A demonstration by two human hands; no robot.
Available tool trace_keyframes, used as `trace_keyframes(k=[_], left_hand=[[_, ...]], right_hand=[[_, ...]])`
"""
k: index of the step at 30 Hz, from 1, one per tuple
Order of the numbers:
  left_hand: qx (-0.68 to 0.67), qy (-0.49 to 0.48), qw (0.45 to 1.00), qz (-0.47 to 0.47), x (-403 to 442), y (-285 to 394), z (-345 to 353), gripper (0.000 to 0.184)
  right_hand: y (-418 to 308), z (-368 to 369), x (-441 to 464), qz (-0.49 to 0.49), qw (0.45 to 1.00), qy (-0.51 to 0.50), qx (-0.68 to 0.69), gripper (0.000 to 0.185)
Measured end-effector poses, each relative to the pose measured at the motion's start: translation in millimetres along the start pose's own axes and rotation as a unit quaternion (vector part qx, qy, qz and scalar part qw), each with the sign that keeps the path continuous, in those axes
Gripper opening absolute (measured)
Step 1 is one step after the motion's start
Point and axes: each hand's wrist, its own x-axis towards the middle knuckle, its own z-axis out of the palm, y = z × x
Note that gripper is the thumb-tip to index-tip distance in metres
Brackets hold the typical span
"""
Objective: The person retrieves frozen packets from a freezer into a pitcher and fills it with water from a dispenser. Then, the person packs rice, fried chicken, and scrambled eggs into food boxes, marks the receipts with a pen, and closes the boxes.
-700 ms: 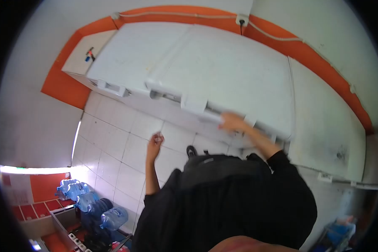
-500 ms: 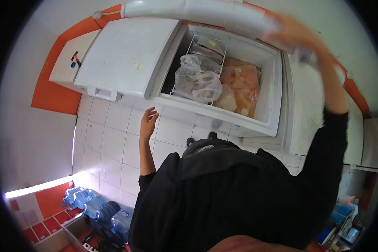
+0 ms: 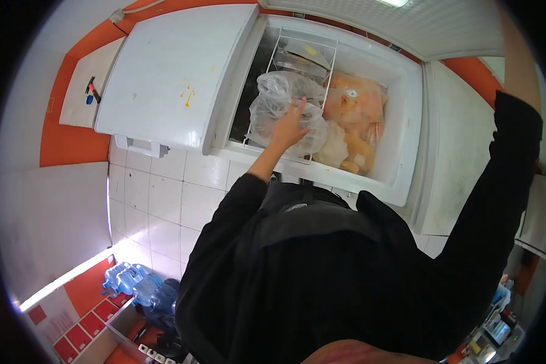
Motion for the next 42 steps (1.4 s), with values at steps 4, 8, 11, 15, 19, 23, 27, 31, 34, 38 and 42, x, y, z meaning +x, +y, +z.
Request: trace_keyframes(k=[4, 8, 11, 15, 19, 23, 27, 31, 34, 38, 42], left_hand=[[0.004, -0.129, 0.992, 0.002, 28.6, -27.6, 20.2, 0.041], [-0.217, 0.002, 0.976, -0.013, 2.0, -33.4, -96.4, 0.029], [-0.303, -0.016, 0.952, -0.044, -22.0, -56.4, -149.2, 0.026], [-0.184, -0.103, 0.974, 0.082, -6.6, -51.3, -193.6, 0.033], [-0.209, -0.141, 0.958, 0.135, 4.8, -36.1, -203.4, 0.033], [-0.221, -0.119, 0.959, 0.129, 7.9, -22.8, -198.8, 0.027], [-0.25, -0.091, 0.957, 0.119, -1.4, -23.3, -173.4, 0.023], [-0.251, -0.099, 0.956, 0.114, -15.7, -17.2, -149.2, 0.021], [-0.257, -0.107, 0.957, 0.08, -23.2, -24.5, -135.3, 0.022], [-0.246, -0.112, 0.962, 0.047, -21.3, -40.1, -128.9, 0.021], [-0.242, -0.103, 0.965, 0.016, -24.8, -52.7, -131.9, 0.022]], right_hand=[[-51.0, -39.4, -86.1, -0.102, 0.99, -0.014, 0.101, 0.042], [-150.2, 7.4, -215.7, -0.212, 0.904, -0.231, 0.291, 0.033], [-255.8, 132.2, -380.6, -0.143, 0.7, -0.342, 0.61, 0.027], [-323.2, 154.9, -425.9, -0.018, 0.584, -0.464, 0.666, 0.033], [-274.9, 155.0, -376.2, -0.049, 0.762, -0.535, 0.361, 0.041], [-273.2, 110.6, -363.3, -0.046, 0.898, -0.416, 0.132, 0.037], [-326.9, 113.2, -349.2, -0.043, 0.679, -0.606, 0.412, 0.032], [-361.1, 189.5, -421.7, -0.032, 0.785, -0.56, 0.264, 0.04], [-355.0, 219.8, -456.4, -0.061, 0.749, -0.62, 0.225, 0.057], [-348.5, 254.6, -465.1, -0.05, 0.684, -0.689, 0.236, 0.06], [-358.3, 226.1, -460.6, -0.089, 0.751, -0.62, 0.21, 0.044]])
